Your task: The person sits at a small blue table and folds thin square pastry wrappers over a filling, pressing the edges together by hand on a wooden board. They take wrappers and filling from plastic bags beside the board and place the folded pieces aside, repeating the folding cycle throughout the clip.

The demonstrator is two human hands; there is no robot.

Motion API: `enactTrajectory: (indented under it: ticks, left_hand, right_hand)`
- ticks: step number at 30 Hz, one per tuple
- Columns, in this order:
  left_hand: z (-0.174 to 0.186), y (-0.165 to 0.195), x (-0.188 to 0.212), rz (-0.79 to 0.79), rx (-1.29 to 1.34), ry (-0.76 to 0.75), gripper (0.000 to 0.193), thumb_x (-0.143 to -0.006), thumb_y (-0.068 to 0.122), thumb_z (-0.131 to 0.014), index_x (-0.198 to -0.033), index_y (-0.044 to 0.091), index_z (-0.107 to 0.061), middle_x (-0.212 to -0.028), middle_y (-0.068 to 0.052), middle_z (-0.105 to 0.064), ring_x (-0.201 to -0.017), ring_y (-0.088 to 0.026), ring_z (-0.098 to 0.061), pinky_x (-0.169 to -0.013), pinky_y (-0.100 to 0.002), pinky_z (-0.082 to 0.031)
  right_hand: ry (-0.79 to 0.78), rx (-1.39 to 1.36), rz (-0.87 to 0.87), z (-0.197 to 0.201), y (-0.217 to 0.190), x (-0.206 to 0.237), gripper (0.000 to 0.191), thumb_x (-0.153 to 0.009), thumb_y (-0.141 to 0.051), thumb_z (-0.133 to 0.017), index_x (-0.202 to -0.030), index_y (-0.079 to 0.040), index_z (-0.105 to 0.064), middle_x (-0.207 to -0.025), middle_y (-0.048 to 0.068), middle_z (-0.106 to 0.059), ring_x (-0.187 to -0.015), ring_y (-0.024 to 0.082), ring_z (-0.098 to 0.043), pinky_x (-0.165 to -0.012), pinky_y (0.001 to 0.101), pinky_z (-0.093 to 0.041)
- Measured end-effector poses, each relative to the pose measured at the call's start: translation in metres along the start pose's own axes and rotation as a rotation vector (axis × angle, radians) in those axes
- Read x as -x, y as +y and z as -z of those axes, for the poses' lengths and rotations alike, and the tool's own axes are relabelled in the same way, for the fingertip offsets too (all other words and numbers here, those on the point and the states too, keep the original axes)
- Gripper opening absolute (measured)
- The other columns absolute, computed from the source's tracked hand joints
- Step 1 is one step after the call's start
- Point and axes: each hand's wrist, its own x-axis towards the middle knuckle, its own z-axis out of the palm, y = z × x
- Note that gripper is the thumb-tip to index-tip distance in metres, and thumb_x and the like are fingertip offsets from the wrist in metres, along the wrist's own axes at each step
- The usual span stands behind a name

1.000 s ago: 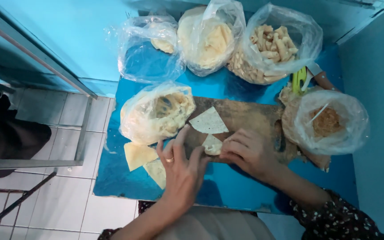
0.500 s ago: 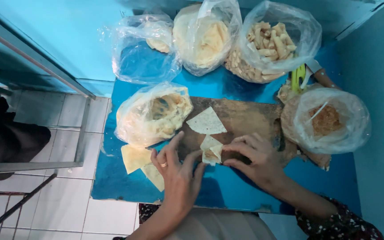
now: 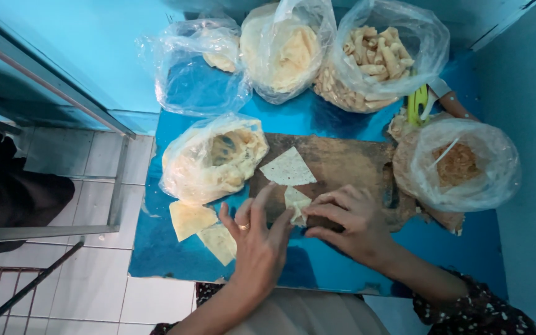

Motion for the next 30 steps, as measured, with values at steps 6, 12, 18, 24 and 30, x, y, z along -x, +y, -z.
enactTrajectory:
  ticks: [6, 12, 18, 24, 30]
  left_hand:
    - [0.001, 0.000, -0.014, -0.022, -0.017, 0.033, 0.012, -0.086, 0.014, -0.075, -0.094, 0.006, -0.071, -0.145, -0.016, -0.047, -0.128, -0.036, -0.044, -0.110, -0.073, -0.018]
    - [-0.003, 0.007, -0.021, 0.081, 0.068, 0.065, 0.013, -0.081, 0.010, -0.073, -0.090, 0.003, -0.067, -0.142, -0.020, -0.048, -0.127, -0.042, -0.043, -0.112, -0.067, -0.022]
    - [0.003, 0.009, -0.014, 0.073, 0.098, 0.153, 0.018, -0.085, 0.009, -0.071, -0.101, 0.002, -0.071, -0.148, -0.022, -0.043, -0.128, -0.044, -0.041, -0.114, -0.067, -0.022]
    - [0.012, 0.007, 0.000, -0.075, -0.063, 0.081, 0.009, -0.082, 0.011, -0.070, -0.088, 0.005, -0.070, -0.150, -0.020, -0.044, -0.129, -0.037, -0.044, -0.112, -0.072, -0.017]
    - [0.010, 0.006, -0.001, -0.102, -0.032, 0.039, 0.012, -0.085, 0.007, -0.068, -0.095, 0.002, -0.071, -0.149, -0.021, -0.045, -0.134, -0.038, -0.044, -0.117, -0.068, -0.019]
  right_hand:
    - [-0.006, 0.126, -0.072, -0.001, -0.003, -0.006, 0.013, -0.083, -0.030, -0.078, -0.093, -0.021, -0.076, -0.097, -0.004, -0.068, -0.095, 0.021, -0.061, -0.080, 0.0429, -0.037]
    - [-0.046, 0.091, -0.319, -0.011, -0.006, -0.017, 0.015, -0.082, -0.030, -0.079, -0.084, -0.018, -0.071, -0.085, -0.004, -0.063, -0.090, 0.020, -0.061, -0.083, 0.0429, -0.036]
    - [0.016, -0.036, -0.226, -0.006, -0.013, -0.013, 0.012, -0.086, -0.033, -0.077, -0.094, -0.025, -0.072, -0.098, -0.006, -0.060, -0.088, 0.014, -0.061, -0.081, 0.0393, -0.040]
    - [0.033, 0.210, 0.097, 0.004, -0.013, -0.005, 0.013, -0.083, -0.032, -0.077, -0.093, -0.025, -0.078, -0.097, -0.007, -0.064, -0.094, 0.017, -0.059, -0.086, 0.0445, -0.034]
    - [0.017, 0.105, 0.027, 0.006, -0.010, -0.005, 0.010, -0.084, -0.032, -0.079, -0.090, -0.024, -0.078, -0.102, -0.005, -0.063, -0.099, 0.021, -0.057, -0.087, 0.0427, -0.037]
